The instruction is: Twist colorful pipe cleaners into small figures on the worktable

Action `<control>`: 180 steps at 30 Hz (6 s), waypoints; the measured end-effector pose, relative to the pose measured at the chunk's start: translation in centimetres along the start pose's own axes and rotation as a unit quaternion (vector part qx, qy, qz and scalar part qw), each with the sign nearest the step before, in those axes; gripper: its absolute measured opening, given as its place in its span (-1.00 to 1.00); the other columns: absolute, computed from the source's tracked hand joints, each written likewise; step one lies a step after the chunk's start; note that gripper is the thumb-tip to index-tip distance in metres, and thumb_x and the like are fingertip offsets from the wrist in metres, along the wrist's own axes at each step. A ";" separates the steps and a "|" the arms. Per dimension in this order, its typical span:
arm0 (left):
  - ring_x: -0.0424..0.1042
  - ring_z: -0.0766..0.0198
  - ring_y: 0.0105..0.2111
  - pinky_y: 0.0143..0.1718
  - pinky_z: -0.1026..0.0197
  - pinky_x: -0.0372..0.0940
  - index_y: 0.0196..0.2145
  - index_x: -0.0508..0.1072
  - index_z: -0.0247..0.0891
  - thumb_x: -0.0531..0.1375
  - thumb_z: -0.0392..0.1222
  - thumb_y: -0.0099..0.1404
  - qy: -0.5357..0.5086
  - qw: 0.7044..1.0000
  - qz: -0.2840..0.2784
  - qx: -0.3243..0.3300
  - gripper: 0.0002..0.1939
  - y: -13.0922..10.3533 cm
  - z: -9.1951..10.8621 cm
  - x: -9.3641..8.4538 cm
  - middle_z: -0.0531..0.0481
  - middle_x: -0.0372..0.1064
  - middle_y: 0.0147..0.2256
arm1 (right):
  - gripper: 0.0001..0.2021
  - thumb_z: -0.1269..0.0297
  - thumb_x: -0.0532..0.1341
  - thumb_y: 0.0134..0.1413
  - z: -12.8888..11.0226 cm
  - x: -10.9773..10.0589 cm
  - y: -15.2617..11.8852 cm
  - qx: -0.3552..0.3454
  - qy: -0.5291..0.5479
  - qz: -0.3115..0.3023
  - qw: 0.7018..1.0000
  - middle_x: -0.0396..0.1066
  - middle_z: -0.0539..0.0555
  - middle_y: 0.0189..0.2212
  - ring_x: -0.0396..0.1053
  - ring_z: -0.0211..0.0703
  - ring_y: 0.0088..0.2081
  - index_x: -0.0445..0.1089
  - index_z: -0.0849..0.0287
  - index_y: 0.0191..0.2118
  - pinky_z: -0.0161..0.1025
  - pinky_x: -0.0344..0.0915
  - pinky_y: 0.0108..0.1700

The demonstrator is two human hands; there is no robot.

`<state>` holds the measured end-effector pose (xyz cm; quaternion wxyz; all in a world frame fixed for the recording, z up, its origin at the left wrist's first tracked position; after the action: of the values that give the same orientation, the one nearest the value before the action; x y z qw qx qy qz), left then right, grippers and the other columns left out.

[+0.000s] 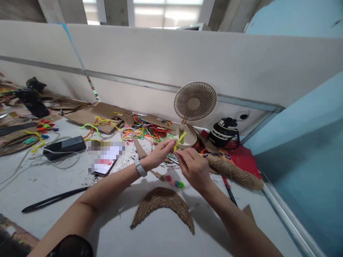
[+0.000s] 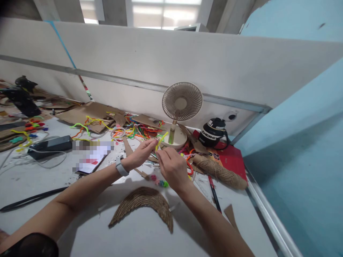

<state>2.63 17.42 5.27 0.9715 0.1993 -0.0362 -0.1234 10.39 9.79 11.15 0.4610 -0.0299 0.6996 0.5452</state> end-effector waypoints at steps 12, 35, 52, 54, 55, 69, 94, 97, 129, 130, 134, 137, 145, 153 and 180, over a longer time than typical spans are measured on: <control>-0.02 0.41 -0.52 -0.48 0.30 -0.03 -0.56 0.15 -0.29 0.04 0.21 0.24 -0.008 0.988 -0.154 -0.022 -0.51 -1.2 2.0 1.6 0.11 -0.01 -0.54 | -0.83 0.21 0.22 0.09 3.9 2.0 0.0 0.148 0.362 -0.110 0.914 0.42 0.05 -0.45 0.36 -0.23 -0.42 0.40 0.22 -0.40 -0.31 0.30 -0.38; 0.02 0.40 -0.58 -0.55 0.29 0.00 -0.61 0.23 -0.29 0.05 0.16 0.26 0.138 0.883 -0.445 -0.064 -0.51 -4.1 0.3 4.6 0.09 0.04 -0.62 | -0.82 0.26 0.19 0.15 1.9 1.0 0.3 -0.075 0.177 -0.170 0.967 0.40 0.05 -0.49 0.33 -0.23 -0.39 0.42 0.21 -0.41 -0.29 0.22 -0.32; 0.36 0.33 -0.47 -0.34 0.25 0.27 -0.45 0.48 -0.39 0.11 0.13 0.25 0.057 0.956 -0.267 -0.106 -0.53 -1.4 0.3 2.1 -0.07 0.40 -0.52 | -0.85 0.36 0.14 0.18 1.7 -2.4 0.9 -0.138 -0.026 -0.045 0.989 0.43 0.06 -0.47 0.31 -0.20 -0.38 0.40 0.19 -0.40 -0.24 0.17 -0.26; 0.36 0.34 -0.47 -0.37 0.27 0.27 -0.42 0.49 -0.40 0.11 0.12 0.24 0.081 0.952 -0.277 -0.102 -0.54 -1.5 0.0 2.2 -0.08 0.41 -0.50 | -0.83 0.34 0.14 0.19 1.6 -2.5 1.0 -0.138 -0.028 -0.040 0.989 0.42 0.06 -0.48 0.30 -0.21 -0.39 0.39 0.19 -0.41 -0.24 0.16 -0.27; 0.36 0.34 -0.46 -0.37 0.28 0.27 -0.41 0.50 -0.39 0.11 0.12 0.24 0.103 0.949 -0.284 -0.091 -0.55 -1.5 0.0 2.3 -0.08 0.42 -0.49 | -0.83 0.34 0.14 0.19 1.6 -2.4 1.0 -0.138 -0.028 -0.039 0.989 0.42 0.05 -0.48 0.30 -0.21 -0.39 0.39 0.19 -0.42 -0.25 0.16 -0.28; 0.31 0.41 -0.53 0.19 0.06 -0.13 -0.51 0.46 -0.26 0.08 -0.10 0.32 0.353 0.872 -0.315 0.122 -0.69 -2.3 2.4 3.8 0.09 0.42 -0.55 | -0.79 0.38 0.09 0.21 0.0 -1.1 0.5 -0.160 -0.099 -0.070 0.980 0.37 0.07 -0.49 0.26 -0.16 -0.37 0.36 0.21 -0.45 -0.21 0.18 -0.26; 0.26 0.39 -0.50 -0.37 0.30 0.16 -0.56 0.40 -0.35 0.18 0.07 0.19 -0.030 0.999 0.008 -0.021 -0.60 0.2 0.6 -1.2 0.03 0.31 -0.55 | -0.72 0.24 0.03 0.27 3.9 -0.1 0.6 -0.014 0.009 -0.084 0.996 0.38 0.03 -0.57 0.22 -0.24 -0.52 0.32 0.20 -0.43 -0.29 0.05 -0.38; 0.25 0.39 -0.50 -0.38 0.31 0.16 -0.54 0.40 -0.35 0.17 0.07 0.20 -0.002 0.999 0.027 -0.021 -0.61 0.4 0.6 -2.2 0.03 0.31 -0.55 | -0.70 0.16 0.02 0.26 6.9 -0.8 0.4 0.078 0.065 -0.100 0.990 0.30 0.00 -0.61 0.21 -0.25 -0.54 0.32 0.18 -0.43 -0.31 0.06 -0.44; 0.37 0.33 -0.41 -0.34 0.30 0.25 -0.36 0.50 -0.36 0.15 0.04 0.23 0.077 0.986 -0.140 -0.038 -0.64 -0.8 -0.9 2.4 -0.07 0.45 -0.42 | -0.75 0.20 0.10 0.21 5.8 -0.8 0.4 0.134 0.173 -0.031 0.975 0.45 0.08 -0.45 0.38 -0.20 -0.41 0.44 0.20 -0.38 -0.31 0.24 -0.32; 0.37 0.32 -0.41 -0.34 0.29 0.25 -0.37 0.51 -0.36 0.15 0.04 0.23 0.087 0.987 -0.132 -0.028 -0.64 -0.7 -0.6 2.2 -0.07 0.45 -0.42 | -0.76 0.22 0.11 0.20 5.7 -1.0 0.4 0.130 0.157 -0.023 0.979 0.45 0.08 -0.45 0.38 -0.19 -0.41 0.44 0.20 -0.38 -0.30 0.24 -0.32; 0.37 0.30 -0.41 -0.34 0.29 0.24 -0.42 0.52 -0.36 0.15 0.04 0.23 0.133 0.987 -0.088 0.008 -0.63 -0.5 0.4 1.3 -0.08 0.45 -0.43 | -0.78 0.25 0.10 0.20 4.9 -2.2 0.2 0.104 0.082 0.025 0.991 0.45 0.10 -0.44 0.37 -0.16 -0.40 0.44 0.19 -0.35 -0.27 0.23 -0.30; 0.38 0.29 -0.39 -0.31 0.28 0.25 -0.41 0.52 -0.37 0.17 0.04 0.22 0.114 0.993 -0.042 -0.002 -0.63 -0.4 0.5 0.5 -0.08 0.46 -0.42 | -0.79 0.27 0.10 0.20 3.3 -2.7 0.3 0.055 0.001 0.039 0.998 0.42 0.10 -0.50 0.32 -0.16 -0.43 0.45 0.20 -0.35 -0.24 0.18 -0.34; 0.33 0.36 -0.45 -0.30 0.27 0.24 -0.45 0.47 -0.35 0.24 0.04 0.13 -0.081 0.994 0.071 -0.029 -0.67 -0.6 0.9 -0.9 0.00 0.40 -0.50 | -0.87 0.38 0.13 0.17 1.0 -2.2 -0.1 -0.014 -0.014 0.067 0.998 0.39 0.13 -0.50 0.27 -0.13 -0.43 0.43 0.24 -0.29 -0.21 0.20 -0.35; 0.27 0.32 -0.46 -0.30 0.21 0.19 -0.55 0.36 -0.32 -0.03 0.13 0.29 -0.037 0.996 -0.028 -0.079 -0.51 0.7 -0.4 -1.2 0.00 0.29 -0.53 | -0.89 0.38 0.12 0.19 3.4 -2.8 0.6 0.034 0.086 0.054 0.994 0.40 0.11 -0.47 0.34 -0.15 -0.40 0.39 0.17 -0.31 -0.24 0.27 -0.35; 0.07 0.44 -0.51 -0.44 0.33 0.06 -0.50 0.26 -0.29 0.17 0.13 0.16 -0.168 0.984 0.000 -0.064 -0.60 0.1 -0.5 0.1 0.12 0.08 -0.53 | -0.90 0.41 0.18 0.12 0.2 -2.3 0.1 -0.036 0.042 0.063 0.996 0.42 0.09 -0.51 0.33 -0.18 -0.48 0.42 0.17 -0.25 -0.26 0.26 -0.40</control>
<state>2.84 17.63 4.83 0.9624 0.1133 -0.1906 -0.1567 11.79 8.91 12.79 0.3945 -0.0250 0.6989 0.5960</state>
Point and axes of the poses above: each hand's wrist, its own y-axis towards the middle knuckle, its own x-axis out of the palm, z = x × y, the point moved 10 cm from there along y, towards the middle knuckle
